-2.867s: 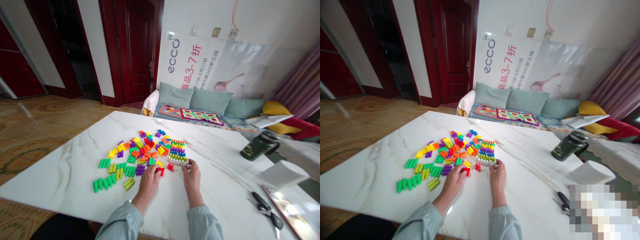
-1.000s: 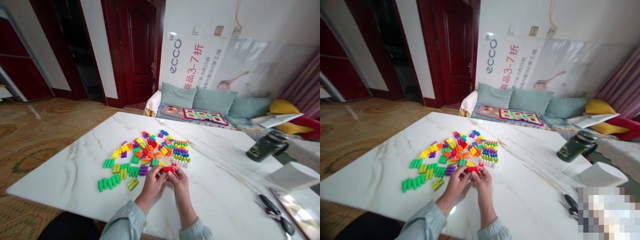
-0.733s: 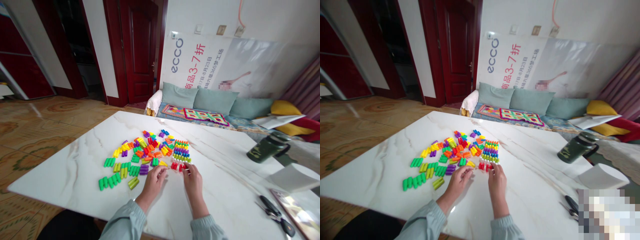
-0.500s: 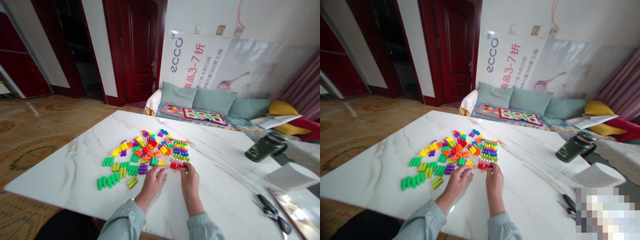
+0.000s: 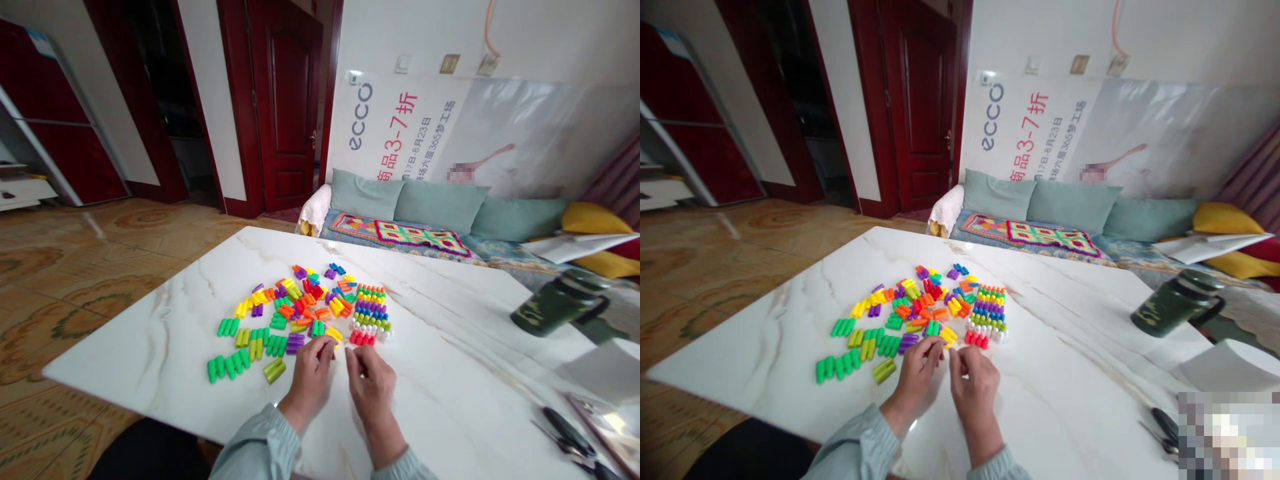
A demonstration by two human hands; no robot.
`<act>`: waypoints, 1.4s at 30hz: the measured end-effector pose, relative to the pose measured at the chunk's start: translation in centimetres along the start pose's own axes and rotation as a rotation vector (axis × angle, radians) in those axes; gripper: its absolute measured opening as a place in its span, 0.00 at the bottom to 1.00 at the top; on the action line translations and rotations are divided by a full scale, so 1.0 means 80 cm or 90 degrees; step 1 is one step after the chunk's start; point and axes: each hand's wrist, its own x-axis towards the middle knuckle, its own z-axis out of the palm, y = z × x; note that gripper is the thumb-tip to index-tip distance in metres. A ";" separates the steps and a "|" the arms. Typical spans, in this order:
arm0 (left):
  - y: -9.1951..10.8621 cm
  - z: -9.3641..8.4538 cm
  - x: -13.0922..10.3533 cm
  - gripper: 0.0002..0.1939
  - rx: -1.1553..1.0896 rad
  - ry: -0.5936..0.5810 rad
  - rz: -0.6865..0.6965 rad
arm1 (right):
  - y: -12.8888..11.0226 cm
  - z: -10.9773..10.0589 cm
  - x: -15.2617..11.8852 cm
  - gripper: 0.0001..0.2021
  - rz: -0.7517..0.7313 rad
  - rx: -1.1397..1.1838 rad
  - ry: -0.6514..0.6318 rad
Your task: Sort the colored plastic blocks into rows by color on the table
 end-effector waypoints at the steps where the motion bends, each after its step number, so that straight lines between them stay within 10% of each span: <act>1: 0.000 -0.001 0.000 0.14 0.009 0.008 -0.008 | -0.011 0.005 -0.004 0.19 -0.016 0.006 -0.076; 4: -0.003 0.000 0.000 0.13 0.060 -0.003 -0.052 | -0.027 0.020 -0.009 0.24 0.020 -0.045 -0.265; 9: -0.008 0.002 0.002 0.14 0.148 -0.035 -0.082 | -0.024 0.025 -0.006 0.24 0.102 -0.090 -0.342; 42: -0.008 0.002 0.004 0.14 0.178 -0.064 -0.095 | -0.021 0.023 -0.010 0.26 0.121 -0.076 -0.337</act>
